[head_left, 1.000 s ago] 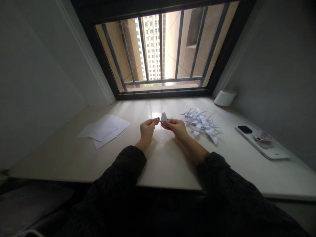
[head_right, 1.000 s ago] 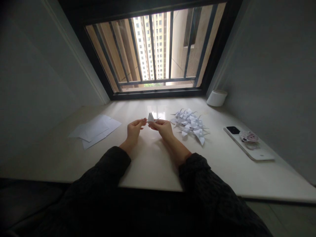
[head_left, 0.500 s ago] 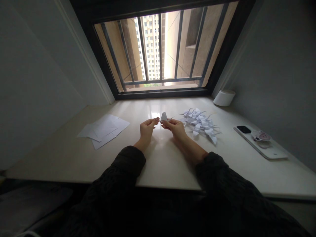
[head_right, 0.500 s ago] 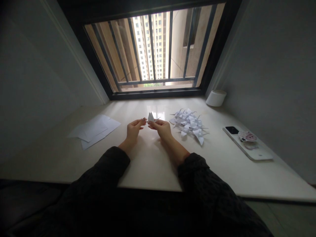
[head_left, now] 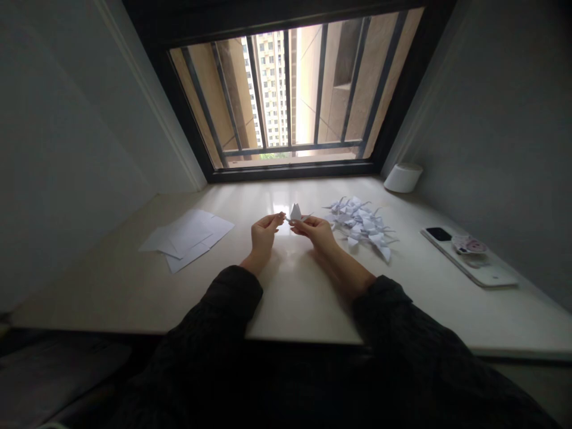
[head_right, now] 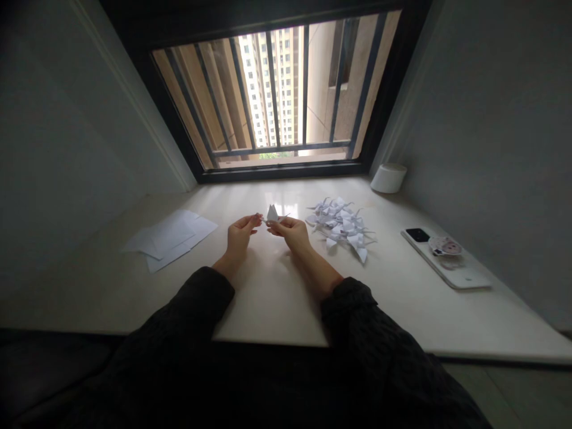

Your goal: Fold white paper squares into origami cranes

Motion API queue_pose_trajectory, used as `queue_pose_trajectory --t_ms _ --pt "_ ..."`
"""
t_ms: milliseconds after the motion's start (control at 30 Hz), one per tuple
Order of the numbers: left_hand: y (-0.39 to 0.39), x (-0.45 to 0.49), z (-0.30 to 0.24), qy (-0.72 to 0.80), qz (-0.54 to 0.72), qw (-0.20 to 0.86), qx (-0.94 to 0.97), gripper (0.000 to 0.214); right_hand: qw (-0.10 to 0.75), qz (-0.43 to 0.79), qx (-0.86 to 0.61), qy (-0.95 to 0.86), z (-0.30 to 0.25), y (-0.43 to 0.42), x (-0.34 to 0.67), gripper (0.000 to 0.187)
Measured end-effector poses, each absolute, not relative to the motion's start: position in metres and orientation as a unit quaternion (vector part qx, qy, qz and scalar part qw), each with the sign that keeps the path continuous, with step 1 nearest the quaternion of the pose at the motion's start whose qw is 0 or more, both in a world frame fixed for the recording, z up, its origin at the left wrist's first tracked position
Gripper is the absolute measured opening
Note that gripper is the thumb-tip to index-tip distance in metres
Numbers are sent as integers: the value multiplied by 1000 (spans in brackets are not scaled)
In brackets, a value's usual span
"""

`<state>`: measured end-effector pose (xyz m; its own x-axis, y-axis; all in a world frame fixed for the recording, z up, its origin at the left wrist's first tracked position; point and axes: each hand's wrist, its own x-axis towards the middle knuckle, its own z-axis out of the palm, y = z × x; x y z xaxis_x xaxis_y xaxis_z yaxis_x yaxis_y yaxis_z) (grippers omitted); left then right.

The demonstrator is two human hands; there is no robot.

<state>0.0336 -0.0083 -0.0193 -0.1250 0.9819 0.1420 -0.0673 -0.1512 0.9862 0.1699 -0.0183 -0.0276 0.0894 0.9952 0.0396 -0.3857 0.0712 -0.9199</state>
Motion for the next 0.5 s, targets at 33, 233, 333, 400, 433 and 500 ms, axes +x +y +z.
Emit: queue_pose_trajectory --t_ms 33,233,333,400,433,500 --pt "-8 34 -20 463 578 454 495 37 621 555 -399 -383 -28 -18 171 34" --pt "-7 35 -22 416 539 464 567 38 621 559 -394 -384 -28 -18 173 42" --pt "-6 35 -24 426 532 456 573 38 610 568 -398 -383 -28 -18 172 40" --pt "-5 34 -25 440 536 452 561 37 602 577 -397 -385 -28 -18 172 39" --pt "-5 34 -25 445 540 449 556 37 598 579 -398 -385 -28 -17 172 39" --pt "-5 33 -24 450 549 444 547 37 591 579 -403 -391 -27 -17 174 38"
